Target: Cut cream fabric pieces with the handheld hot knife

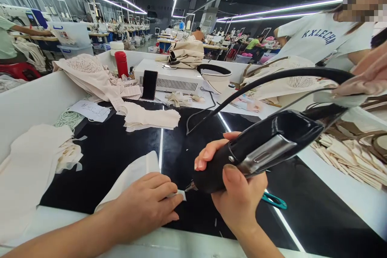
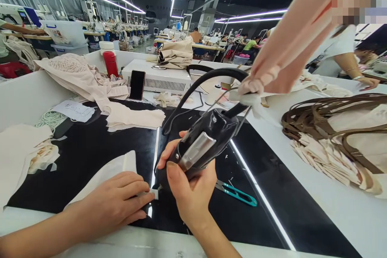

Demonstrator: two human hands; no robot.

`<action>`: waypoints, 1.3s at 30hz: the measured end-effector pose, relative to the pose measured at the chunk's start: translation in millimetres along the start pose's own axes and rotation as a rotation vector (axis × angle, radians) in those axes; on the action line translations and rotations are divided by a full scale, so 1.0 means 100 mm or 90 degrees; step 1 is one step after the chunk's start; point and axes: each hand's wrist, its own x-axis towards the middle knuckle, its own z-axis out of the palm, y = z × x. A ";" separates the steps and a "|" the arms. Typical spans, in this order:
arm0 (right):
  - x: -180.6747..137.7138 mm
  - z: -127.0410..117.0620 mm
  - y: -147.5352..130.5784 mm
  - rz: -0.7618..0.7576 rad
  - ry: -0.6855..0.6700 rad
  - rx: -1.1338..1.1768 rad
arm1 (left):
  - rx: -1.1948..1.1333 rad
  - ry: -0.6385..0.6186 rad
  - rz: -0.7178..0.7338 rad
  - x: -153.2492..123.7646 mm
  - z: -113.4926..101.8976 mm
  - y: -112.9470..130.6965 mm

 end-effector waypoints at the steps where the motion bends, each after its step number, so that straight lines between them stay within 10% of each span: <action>1: 0.00 0.00 0.00 -0.004 0.001 -0.001 | 0.005 -0.007 -0.003 0.00 0.01 0.00; 39: -0.08 -0.02 -0.05 0.006 -0.013 0.019 | 0.018 -0.033 -0.035 -0.03 0.02 0.01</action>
